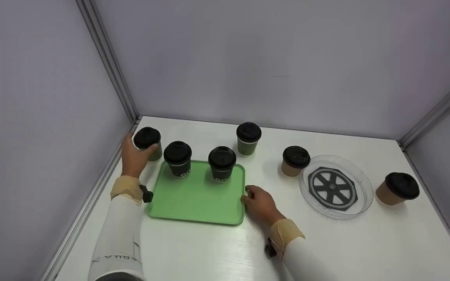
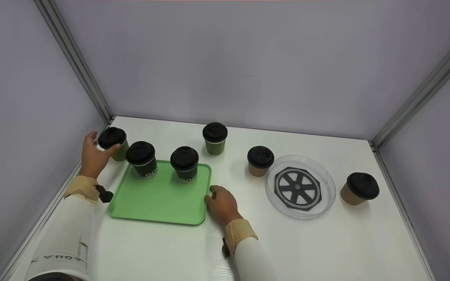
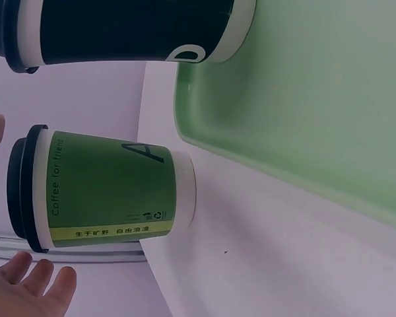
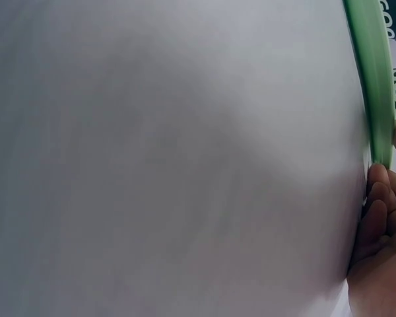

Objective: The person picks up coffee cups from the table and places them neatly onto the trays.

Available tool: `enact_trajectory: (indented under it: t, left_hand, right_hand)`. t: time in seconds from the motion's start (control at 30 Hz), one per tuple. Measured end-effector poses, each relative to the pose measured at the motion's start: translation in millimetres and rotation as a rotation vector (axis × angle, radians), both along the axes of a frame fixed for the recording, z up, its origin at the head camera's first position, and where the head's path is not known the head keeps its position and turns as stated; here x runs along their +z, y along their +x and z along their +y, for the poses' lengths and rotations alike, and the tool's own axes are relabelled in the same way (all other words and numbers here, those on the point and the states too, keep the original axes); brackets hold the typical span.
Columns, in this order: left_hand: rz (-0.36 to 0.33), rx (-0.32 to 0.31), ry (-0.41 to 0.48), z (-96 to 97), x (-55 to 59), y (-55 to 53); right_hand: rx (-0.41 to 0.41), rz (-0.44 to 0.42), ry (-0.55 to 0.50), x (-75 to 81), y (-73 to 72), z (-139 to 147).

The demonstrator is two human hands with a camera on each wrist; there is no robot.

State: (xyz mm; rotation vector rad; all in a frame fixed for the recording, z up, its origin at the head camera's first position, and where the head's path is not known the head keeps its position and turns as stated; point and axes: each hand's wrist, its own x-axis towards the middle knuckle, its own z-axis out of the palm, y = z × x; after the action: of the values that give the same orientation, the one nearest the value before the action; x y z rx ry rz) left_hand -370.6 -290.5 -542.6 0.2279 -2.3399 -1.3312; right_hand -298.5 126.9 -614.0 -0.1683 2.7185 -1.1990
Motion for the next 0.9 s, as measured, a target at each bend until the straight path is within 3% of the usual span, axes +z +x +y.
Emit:
enact_trajectory:
  t: [0.27, 0.43, 0.9]
  left_hand:
    - [0.008, -0.030, -0.103, -6.3, -3.5, -10.9]
    - [-0.005, -0.024, -0.115, -7.0, -1.9, -16.8]
    - [-0.142, -0.073, -0.140, -13.4, 12.1, -23.0]
  right_hand:
    - [0.002, -0.005, 0.018, 0.6, -1.5, -1]
    - [-0.006, -0.003, 0.020, 1.7, -1.6, 0]
    - [0.005, -0.021, -0.002, 4.4, 3.1, 2]
